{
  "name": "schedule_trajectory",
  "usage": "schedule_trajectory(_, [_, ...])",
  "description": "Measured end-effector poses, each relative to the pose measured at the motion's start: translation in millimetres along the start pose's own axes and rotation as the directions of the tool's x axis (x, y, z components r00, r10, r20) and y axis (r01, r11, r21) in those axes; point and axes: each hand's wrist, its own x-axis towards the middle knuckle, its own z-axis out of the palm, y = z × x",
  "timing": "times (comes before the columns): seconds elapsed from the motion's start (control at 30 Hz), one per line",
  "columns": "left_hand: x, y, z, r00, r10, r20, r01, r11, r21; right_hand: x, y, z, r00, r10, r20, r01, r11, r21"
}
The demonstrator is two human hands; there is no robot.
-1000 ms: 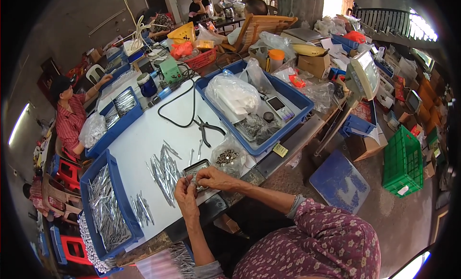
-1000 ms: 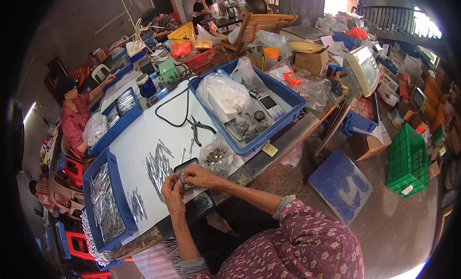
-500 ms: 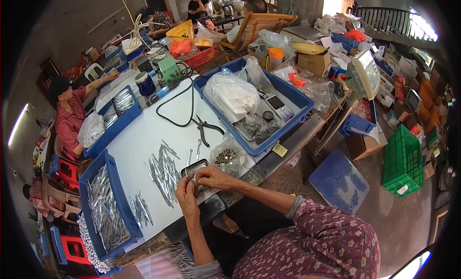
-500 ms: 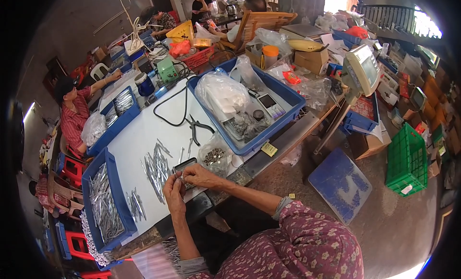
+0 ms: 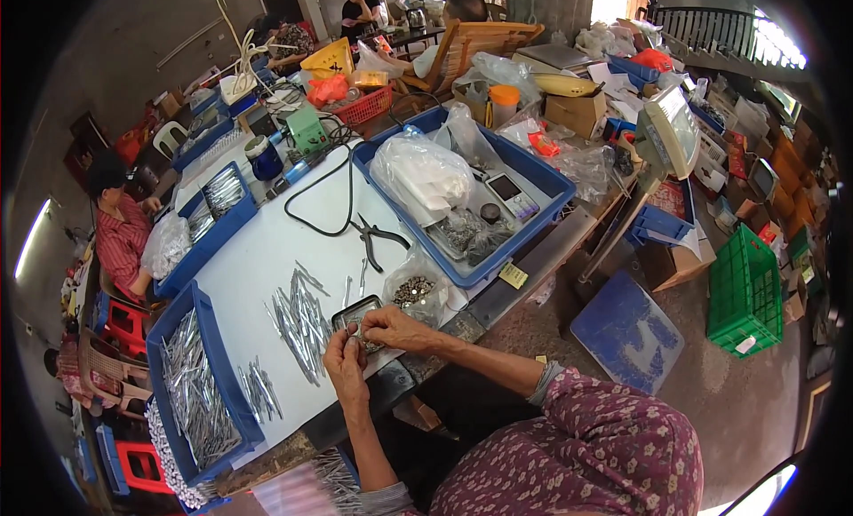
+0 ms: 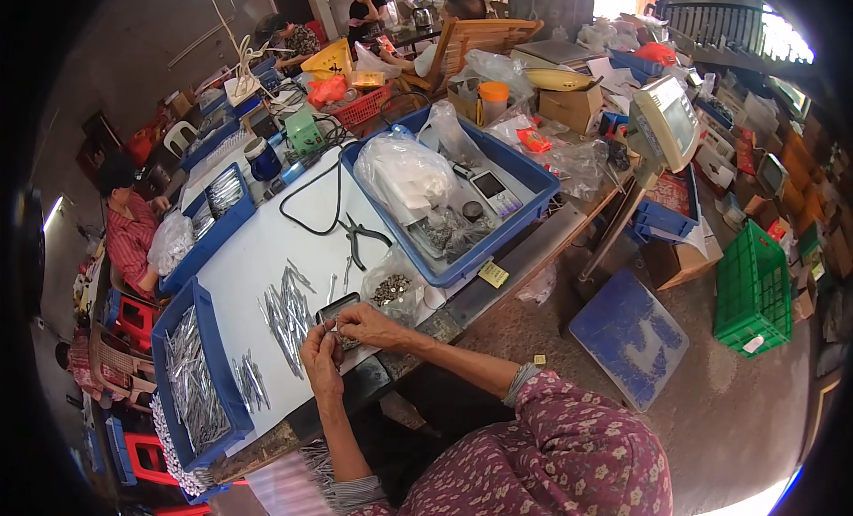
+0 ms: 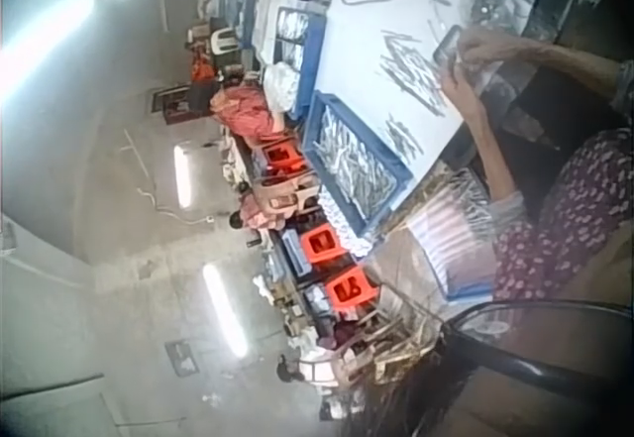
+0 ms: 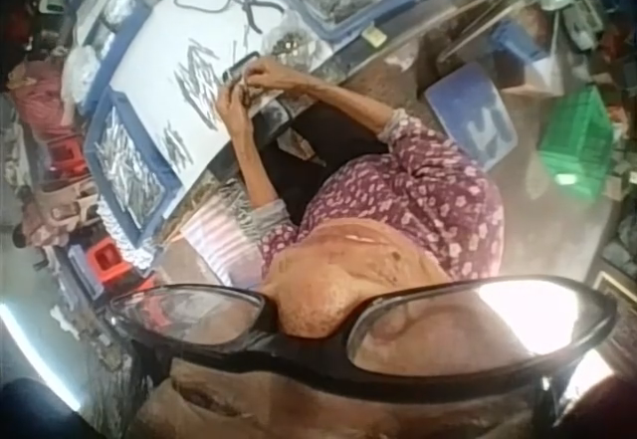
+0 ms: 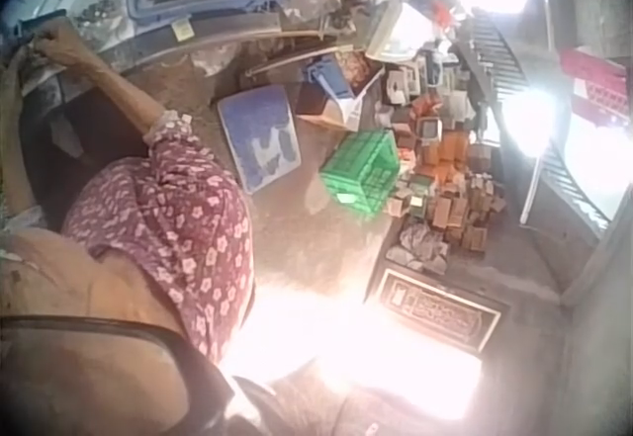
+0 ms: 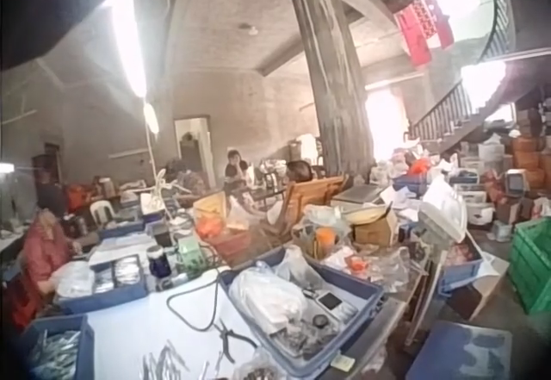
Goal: Manually joining and inspecting small metal hardware components at a workstation.
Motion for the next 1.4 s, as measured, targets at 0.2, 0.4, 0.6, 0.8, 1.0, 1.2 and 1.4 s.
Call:
schedule_trajectory(0.2, [1,-3,1,1.0,-0.011,-0.01,0.011,1.0,-0.01,0,5,-1,1.0,0.016,-0.019,-0.016,1.0,0.003])
schedule_trajectory(0.4, [-1,-2,0,1.0,-0.006,-0.006,0.006,1.0,-0.01,1,7,1,0.999,0.025,-0.031,-0.025,1.0,-0.003])
schedule_trajectory(0.6, [-2,-4,-5,1.0,-0.015,0.004,0.015,0.999,-0.041,0,5,2,0.999,0.019,-0.037,-0.02,0.999,-0.04])
schedule_trajectory(0.8, [-2,-2,1,0.999,-0.036,-0.025,0.034,0.996,-0.077,-3,4,3,0.999,0.013,-0.045,-0.014,1.0,-0.003])
schedule_trajectory(1.0, [-1,-5,1,0.999,-0.034,-0.037,0.029,0.993,-0.113,-6,-1,3,0.999,0.009,-0.05,-0.01,1.0,-0.018])
schedule_trajectory(1.2, [-1,-4,1,0.998,-0.046,-0.041,0.042,0.994,-0.104,-9,-1,0,0.998,-0.023,-0.066,0.021,0.999,-0.026])
schedule_trajectory(1.4, [-4,-1,1,0.998,-0.042,-0.043,0.036,0.992,-0.118,-12,-6,1,0.994,-0.047,-0.094,0.042,0.998,-0.05])
